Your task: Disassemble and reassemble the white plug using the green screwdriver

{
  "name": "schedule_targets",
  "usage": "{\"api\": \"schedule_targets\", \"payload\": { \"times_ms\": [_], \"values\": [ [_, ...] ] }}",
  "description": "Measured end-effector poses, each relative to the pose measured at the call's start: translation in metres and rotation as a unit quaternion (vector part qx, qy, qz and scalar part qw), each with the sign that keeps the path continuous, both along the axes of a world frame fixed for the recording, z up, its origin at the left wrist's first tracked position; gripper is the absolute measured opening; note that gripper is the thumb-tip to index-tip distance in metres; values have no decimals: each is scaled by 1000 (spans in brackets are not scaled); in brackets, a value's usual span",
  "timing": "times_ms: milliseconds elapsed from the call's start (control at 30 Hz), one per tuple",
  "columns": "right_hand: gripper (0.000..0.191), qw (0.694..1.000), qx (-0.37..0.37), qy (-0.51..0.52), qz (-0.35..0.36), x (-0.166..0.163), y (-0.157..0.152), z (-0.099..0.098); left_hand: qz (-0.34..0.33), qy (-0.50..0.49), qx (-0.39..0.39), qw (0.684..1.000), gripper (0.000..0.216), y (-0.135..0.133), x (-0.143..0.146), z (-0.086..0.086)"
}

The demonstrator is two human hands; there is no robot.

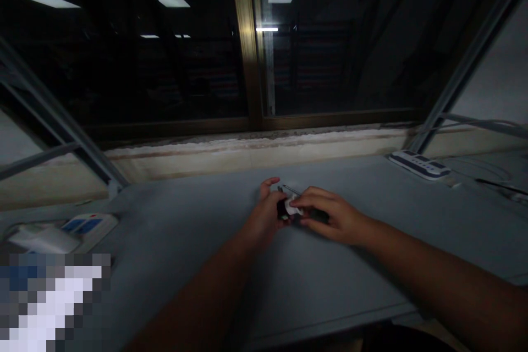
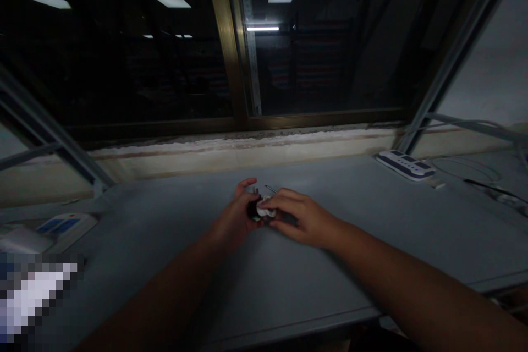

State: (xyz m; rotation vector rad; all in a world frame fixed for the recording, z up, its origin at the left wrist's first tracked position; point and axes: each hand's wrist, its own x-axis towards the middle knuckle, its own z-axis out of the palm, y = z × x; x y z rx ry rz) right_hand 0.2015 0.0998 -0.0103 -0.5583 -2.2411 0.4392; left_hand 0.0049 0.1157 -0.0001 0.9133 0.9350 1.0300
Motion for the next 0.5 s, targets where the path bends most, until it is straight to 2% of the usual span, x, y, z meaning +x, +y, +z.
{"api": "schedule_targets", "payload": {
  "times_ms": [100,267,400,500],
  "values": [
    [40,999,35,9,2,-9,-2,-2,13,22,-11,1000,34,-6,5,0],
    [43,997,67,0,26,-11,-5,-5,-24,194,89,977,47,-11,4,2],
    [42,997,77,-3,25,-12,-8,-4,10,202,114,973,44,-12,3,6],
    [43,997,79,0,23,-13,-9,-4,6,199,123,972,44,-14,3,6]
  ]
}}
